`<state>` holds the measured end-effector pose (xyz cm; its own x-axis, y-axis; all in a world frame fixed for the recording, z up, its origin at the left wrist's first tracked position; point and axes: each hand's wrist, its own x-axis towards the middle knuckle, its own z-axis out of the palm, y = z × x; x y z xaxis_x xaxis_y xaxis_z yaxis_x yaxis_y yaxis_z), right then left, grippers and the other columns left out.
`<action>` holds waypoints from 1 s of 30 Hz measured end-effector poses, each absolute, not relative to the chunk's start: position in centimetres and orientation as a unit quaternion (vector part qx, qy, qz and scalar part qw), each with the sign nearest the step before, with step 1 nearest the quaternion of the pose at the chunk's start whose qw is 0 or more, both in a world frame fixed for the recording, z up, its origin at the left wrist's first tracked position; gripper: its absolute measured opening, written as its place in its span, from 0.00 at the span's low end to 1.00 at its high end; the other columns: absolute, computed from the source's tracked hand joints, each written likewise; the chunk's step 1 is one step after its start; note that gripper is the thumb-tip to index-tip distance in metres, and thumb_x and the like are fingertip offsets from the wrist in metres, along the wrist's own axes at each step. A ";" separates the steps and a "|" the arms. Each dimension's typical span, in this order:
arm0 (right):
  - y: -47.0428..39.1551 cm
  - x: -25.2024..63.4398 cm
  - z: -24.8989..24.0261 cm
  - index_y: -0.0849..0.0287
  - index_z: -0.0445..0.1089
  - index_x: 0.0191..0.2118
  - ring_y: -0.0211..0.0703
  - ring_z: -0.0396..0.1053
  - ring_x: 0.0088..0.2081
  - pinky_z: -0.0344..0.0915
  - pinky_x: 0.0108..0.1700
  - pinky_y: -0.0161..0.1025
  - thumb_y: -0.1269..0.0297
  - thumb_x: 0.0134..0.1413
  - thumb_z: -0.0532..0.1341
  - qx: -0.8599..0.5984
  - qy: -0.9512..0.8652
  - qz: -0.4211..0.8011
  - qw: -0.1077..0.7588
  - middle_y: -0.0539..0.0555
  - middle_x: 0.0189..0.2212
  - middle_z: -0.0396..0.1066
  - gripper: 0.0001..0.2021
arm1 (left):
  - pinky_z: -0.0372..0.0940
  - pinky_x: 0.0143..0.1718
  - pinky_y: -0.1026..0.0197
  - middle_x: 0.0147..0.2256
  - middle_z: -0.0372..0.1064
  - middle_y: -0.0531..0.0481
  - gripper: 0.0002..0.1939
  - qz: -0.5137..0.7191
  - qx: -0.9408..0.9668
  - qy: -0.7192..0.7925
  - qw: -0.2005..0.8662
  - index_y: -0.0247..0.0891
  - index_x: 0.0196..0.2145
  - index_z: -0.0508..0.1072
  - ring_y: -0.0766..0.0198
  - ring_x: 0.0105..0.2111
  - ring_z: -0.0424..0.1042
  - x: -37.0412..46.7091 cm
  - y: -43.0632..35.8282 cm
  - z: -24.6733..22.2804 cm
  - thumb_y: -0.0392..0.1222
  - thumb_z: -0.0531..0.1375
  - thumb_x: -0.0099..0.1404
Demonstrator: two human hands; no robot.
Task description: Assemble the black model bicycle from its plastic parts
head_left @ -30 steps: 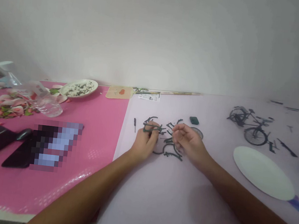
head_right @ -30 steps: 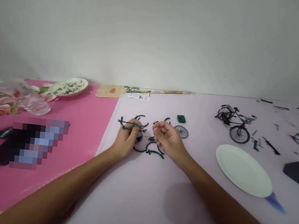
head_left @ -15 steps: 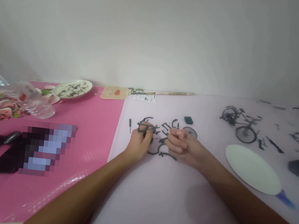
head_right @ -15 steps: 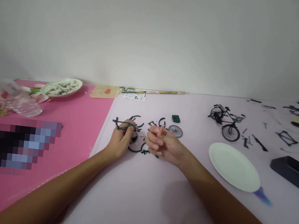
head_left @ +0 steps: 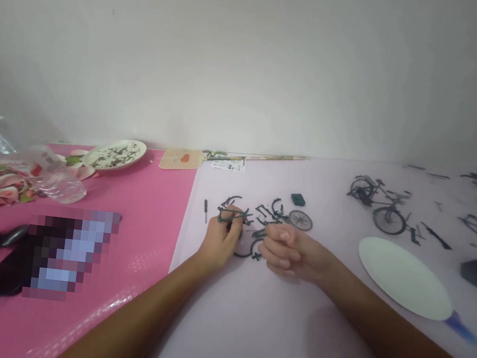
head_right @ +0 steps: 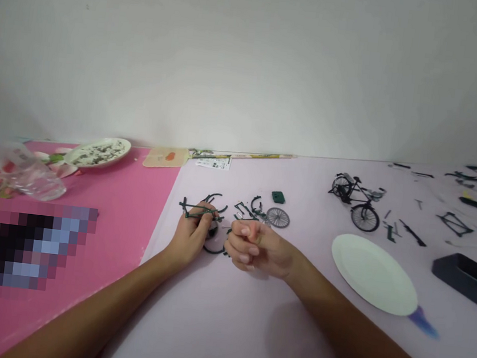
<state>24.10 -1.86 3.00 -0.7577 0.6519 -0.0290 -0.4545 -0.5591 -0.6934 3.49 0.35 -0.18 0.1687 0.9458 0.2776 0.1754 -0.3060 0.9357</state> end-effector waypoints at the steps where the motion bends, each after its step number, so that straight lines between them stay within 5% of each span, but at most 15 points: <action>1: -1.8 24.1 2.9 0.53 0.59 0.29 0.38 0.51 0.22 0.54 0.22 0.32 0.60 0.57 0.72 -0.147 -0.343 0.870 0.321 0.42 0.17 0.50 0.19 | 0.55 0.26 0.64 0.24 0.60 0.55 0.16 0.477 0.649 0.431 0.407 0.37 0.40 0.72 0.66 0.24 0.59 3.5 0.3 -0.2 0.48 0.50 0.77; 9: -1.7 23.9 2.6 0.53 0.58 0.30 0.38 0.55 0.25 0.55 0.21 0.30 0.52 0.56 0.74 -0.133 -0.331 0.857 0.373 0.42 0.18 0.52 0.23 | 0.56 0.29 0.63 0.27 0.62 0.54 0.15 0.476 0.657 0.433 0.393 0.37 0.39 0.72 0.66 0.26 0.60 3.5 0.4 -0.3 0.46 0.50 0.77; 30: -1.7 24.0 2.5 0.53 0.58 0.30 0.38 0.57 0.26 0.57 0.22 0.31 0.50 0.57 0.72 -0.148 -0.314 0.864 0.363 0.44 0.20 0.54 0.23 | 0.59 0.32 0.62 0.30 0.67 0.51 0.15 0.473 0.671 0.425 0.381 0.38 0.39 0.72 0.65 0.29 0.64 3.5 0.4 -0.3 0.46 0.50 0.77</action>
<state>24.01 -1.74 2.53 -0.6918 0.7216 -0.0277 -0.5351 -0.5380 -0.6514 3.54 0.40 -0.35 0.1907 0.9312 0.3107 0.2102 -0.3479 0.9137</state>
